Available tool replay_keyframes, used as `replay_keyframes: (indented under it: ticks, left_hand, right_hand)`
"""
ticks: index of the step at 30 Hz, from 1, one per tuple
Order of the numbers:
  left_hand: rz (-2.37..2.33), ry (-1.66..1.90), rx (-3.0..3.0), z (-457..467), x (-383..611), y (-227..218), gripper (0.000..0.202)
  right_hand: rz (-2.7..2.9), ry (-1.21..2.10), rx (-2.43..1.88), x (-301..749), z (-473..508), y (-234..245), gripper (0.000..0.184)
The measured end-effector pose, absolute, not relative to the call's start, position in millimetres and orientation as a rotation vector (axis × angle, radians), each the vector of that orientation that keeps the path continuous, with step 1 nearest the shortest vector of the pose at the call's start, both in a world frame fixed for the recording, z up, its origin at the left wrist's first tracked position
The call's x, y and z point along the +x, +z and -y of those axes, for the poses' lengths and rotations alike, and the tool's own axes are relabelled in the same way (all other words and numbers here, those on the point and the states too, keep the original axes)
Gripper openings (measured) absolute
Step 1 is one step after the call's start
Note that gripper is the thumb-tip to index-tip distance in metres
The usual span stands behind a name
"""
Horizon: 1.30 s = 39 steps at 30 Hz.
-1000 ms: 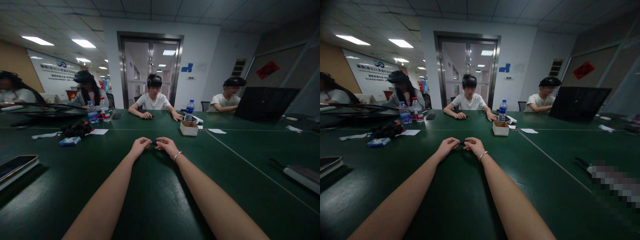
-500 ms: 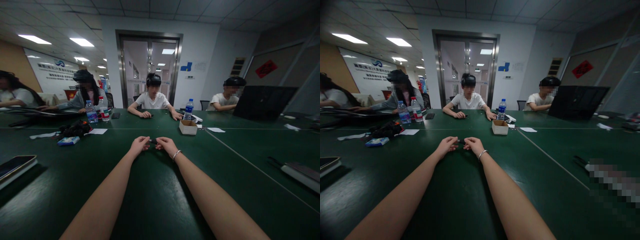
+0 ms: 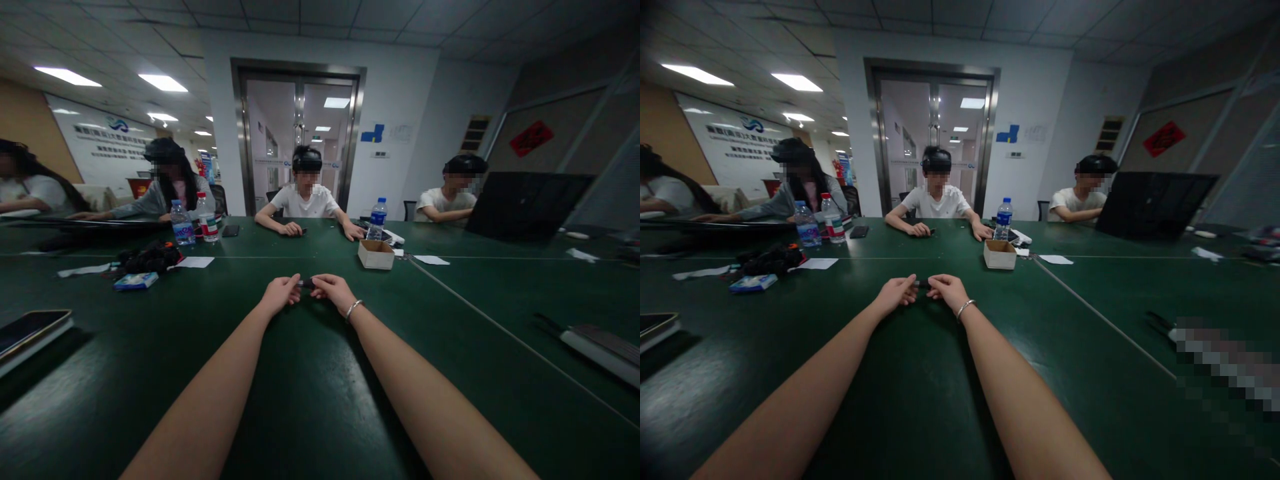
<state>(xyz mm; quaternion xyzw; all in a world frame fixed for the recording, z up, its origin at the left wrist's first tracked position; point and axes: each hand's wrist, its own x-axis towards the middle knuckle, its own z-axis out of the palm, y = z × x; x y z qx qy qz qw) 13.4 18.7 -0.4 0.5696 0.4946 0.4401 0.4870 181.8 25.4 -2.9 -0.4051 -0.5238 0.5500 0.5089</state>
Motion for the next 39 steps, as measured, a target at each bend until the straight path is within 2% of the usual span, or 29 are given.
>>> replay_keyframes:
  ticks: [2,5,9,11,14,16,18,20,22,23,26,29,30,32,33,36,39]
  left_hand:
    - [-1.12,1.11,1.488,-18.8,13.1,-1.2,0.038]
    - [-1.058,1.153,1.464,-18.4,12.8,-1.9,0.049]
    - [-1.202,1.029,1.419,-20.5,13.2,-3.9,0.044]
    - [-1.141,1.079,1.505,-20.6,13.2,-3.8,0.041]
    - [-1.096,1.133,1.487,-19.5,13.4,-1.4,0.056]
    - [-1.179,1.036,1.432,-19.1,13.6,0.1,0.045]
    - [-1.221,0.973,1.454,-18.9,13.5,0.7,0.045]
    - [-1.16,1.043,1.518,-18.5,12.6,0.5,0.039]
    - [-1.08,1.123,1.523,-18.5,11.3,-0.1,0.061]
    - [-1.067,1.125,1.497,-18.9,10.7,-0.5,0.066]
    - [-1.126,1.005,1.43,-21.5,9.6,-2.7,0.043]
    - [-1.101,0.967,1.535,-22.8,8.0,-4.5,0.035]
    - [-1.069,0.99,1.572,-22.4,7.4,-4.5,0.039]
    - [-1.032,1.035,1.58,-20.9,6.7,-3.4,0.062]
    - [-1.038,1.043,1.547,-20.2,6.9,-2.5,0.065]
    - [-1.103,0.963,1.423,-19.3,9.3,-0.1,0.044]
    - [-1.089,0.96,1.437,-19.2,10.5,0.2,0.042]
  right_hand:
    - [1.249,1.328,-0.967,182.2,-25.4,-3.0,0.013]
    - [1.244,1.327,-0.959,182.1,-25.0,-2.3,0.013]
    - [1.255,1.327,-0.988,181.2,-23.9,-0.7,0.01]
    - [1.241,1.329,-0.98,181.3,-23.5,-0.2,0.01]
    - [1.232,1.33,-0.973,181.8,-23.3,-0.2,0.009]
    - [1.241,1.335,-0.981,182.0,-23.4,-0.3,0.008]
    - [1.24,1.337,-0.978,182.2,-23.5,-0.4,0.008]
    - [1.227,1.344,-0.961,182.5,-23.5,-0.4,0.008]
    - [1.219,1.346,-0.95,182.6,-23.4,-0.2,0.008]
    - [1.225,1.347,-0.949,182.6,-23.3,-0.1,0.008]
    - [1.254,1.344,-0.959,182.2,-23.2,0.2,0.008]
    - [1.253,1.338,-0.961,182.3,-23.5,-0.1,0.008]
    - [1.252,1.335,-0.959,182.4,-23.7,-0.3,0.008]
    - [1.255,1.331,-0.958,182.6,-23.9,-0.8,0.008]
    - [1.26,1.332,-0.96,182.6,-24.0,-1.1,0.008]
    - [1.276,1.332,-0.962,182.5,-24.0,-1.4,0.009]
    - [1.28,1.34,-0.96,182.6,-24.0,-1.3,0.009]
